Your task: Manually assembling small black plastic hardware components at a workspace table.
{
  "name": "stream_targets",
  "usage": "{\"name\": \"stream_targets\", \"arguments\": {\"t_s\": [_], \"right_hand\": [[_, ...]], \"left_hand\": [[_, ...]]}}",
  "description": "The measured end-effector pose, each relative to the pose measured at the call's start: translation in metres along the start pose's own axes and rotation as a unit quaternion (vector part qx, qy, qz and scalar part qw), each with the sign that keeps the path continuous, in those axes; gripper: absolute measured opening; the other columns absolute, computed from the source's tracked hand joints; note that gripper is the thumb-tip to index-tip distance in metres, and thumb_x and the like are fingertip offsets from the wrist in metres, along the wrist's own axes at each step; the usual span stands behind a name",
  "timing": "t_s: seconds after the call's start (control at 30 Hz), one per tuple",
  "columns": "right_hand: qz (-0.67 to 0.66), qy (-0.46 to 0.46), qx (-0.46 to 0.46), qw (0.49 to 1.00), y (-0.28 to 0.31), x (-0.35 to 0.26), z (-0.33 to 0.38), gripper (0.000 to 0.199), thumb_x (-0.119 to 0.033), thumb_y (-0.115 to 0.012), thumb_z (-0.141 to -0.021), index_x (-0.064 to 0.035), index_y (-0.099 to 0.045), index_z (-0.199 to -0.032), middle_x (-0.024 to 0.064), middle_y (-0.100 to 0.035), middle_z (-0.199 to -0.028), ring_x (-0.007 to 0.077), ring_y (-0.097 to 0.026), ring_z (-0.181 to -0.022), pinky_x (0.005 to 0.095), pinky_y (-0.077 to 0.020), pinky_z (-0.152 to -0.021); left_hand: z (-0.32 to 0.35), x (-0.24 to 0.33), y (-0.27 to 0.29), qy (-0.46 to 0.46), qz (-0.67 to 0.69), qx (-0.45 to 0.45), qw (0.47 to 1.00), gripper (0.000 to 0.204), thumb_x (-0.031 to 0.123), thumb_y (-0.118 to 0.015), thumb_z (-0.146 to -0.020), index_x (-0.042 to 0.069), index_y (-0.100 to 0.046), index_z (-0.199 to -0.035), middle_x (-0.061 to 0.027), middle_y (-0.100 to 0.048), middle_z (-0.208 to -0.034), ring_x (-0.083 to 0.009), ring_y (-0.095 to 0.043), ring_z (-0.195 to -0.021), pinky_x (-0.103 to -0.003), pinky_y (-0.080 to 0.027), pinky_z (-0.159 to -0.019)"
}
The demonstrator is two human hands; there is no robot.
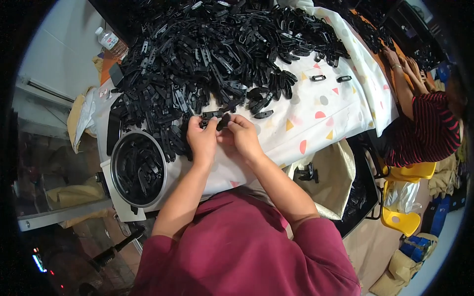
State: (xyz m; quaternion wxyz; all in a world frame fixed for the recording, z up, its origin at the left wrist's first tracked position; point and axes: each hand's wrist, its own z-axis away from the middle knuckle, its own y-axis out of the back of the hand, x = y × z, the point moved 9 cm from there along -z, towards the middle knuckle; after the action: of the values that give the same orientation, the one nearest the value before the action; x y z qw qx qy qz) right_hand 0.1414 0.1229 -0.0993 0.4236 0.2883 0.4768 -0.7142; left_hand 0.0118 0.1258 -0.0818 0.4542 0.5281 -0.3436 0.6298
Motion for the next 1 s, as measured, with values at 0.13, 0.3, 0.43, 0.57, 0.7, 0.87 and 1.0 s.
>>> {"name": "stream_targets", "arguments": {"t_s": [0.13,0.3,0.43,0.57,0.7,0.87,1.0], "right_hand": [[-0.016,-0.026,-0.080,0.996,-0.011,0.009,0.008,0.025,-0.003,-0.049,-0.089,0.0022,-0.053,-0.112,0.0068,-0.059,-0.092,0.0134,-0.059,-0.077,0.0257,-0.0518,-0.070],[0.074,0.084,-0.093,0.989,-0.010,-0.029,0.020,0.031,-0.003,-0.049,-0.089,0.0000,-0.049,-0.120,0.0068,-0.059,-0.092,0.0132,-0.059,-0.076,0.0276,-0.0519,-0.065],[0.297,0.180,-0.166,0.923,-0.030,-0.070,0.052,0.030,-0.002,-0.052,-0.087,0.0002,-0.052,-0.117,0.0063,-0.061,-0.086,0.0101,-0.058,-0.068,0.0223,-0.0486,-0.062],[0.317,0.220,-0.183,0.904,-0.032,-0.088,0.067,0.022,0.000,-0.057,-0.084,0.0019,-0.056,-0.105,0.0064,-0.062,-0.082,0.0103,-0.061,-0.068,0.0216,-0.0486,-0.060],[0.349,0.247,-0.190,0.884,-0.030,-0.093,0.077,0.022,-0.002,-0.063,-0.081,0.0032,-0.056,-0.101,0.0072,-0.064,-0.078,0.0116,-0.063,-0.071,0.0220,-0.0496,-0.061],[0.330,0.240,-0.176,0.896,-0.032,-0.098,0.087,0.022,-0.006,-0.067,-0.079,0.0041,-0.056,-0.095,0.0091,-0.064,-0.077,0.0123,-0.065,-0.072,0.0224,-0.0499,-0.062],[0.372,0.343,-0.096,0.857,-0.038,-0.114,0.099,0.032,-0.009,-0.071,-0.075,0.0024,-0.054,-0.100,0.0122,-0.063,-0.085,0.0158,-0.063,-0.075,0.0248,-0.0510,-0.062]], "left_hand": [[-0.004,-0.012,0.001,0.003,0.004,0.004,1.000,0.013,0.008,-0.062,-0.080,0.003,-0.050,-0.084,-0.0011,-0.055,-0.067,-0.0059,-0.049,-0.051,-0.020,-0.038,-0.041],[0.003,0.005,-0.006,-0.021,0.168,-0.081,0.982,0.013,0.004,-0.059,-0.082,0.004,-0.047,-0.087,-0.0013,-0.054,-0.070,-0.0043,-0.049,-0.055,-0.018,-0.039,-0.047],[0.021,0.035,0.005,-0.127,0.109,-0.164,0.972,0.015,0.000,-0.060,-0.081,0.003,-0.046,-0.087,-0.0024,-0.056,-0.077,-0.0062,-0.051,-0.062,-0.019,-0.042,-0.056],[0.038,0.074,0.012,-0.309,0.012,-0.227,0.924,0.021,-0.005,-0.062,-0.073,0.000,-0.048,-0.089,-0.0155,-0.065,-0.097,-0.0169,-0.063,-0.079,-0.026,-0.049,-0.069],[0.061,0.112,0.007,-0.493,-0.106,-0.268,0.821,0.027,-0.003,-0.065,-0.070,0.001,-0.047,-0.091,-0.0183,-0.064,-0.096,-0.0239,-0.065,-0.080,-0.031,-0.051,-0.068],[0.069,0.107,0.008,-0.418,-0.061,-0.306,0.853,0.029,0.002,-0.067,-0.076,-0.001,-0.045,-0.095,-0.0231,-0.061,-0.100,-0.0247,-0.063,-0.089,-0.034,-0.050,-0.076],[0.063,0.099,0.011,-0.319,0.043,-0.299,0.898,0.032,0.013,-0.066,-0.080,-0.001,-0.044,-0.100,-0.0250,-0.058,-0.103,-0.0297,-0.058,-0.098,-0.038,-0.046,-0.085]]}}
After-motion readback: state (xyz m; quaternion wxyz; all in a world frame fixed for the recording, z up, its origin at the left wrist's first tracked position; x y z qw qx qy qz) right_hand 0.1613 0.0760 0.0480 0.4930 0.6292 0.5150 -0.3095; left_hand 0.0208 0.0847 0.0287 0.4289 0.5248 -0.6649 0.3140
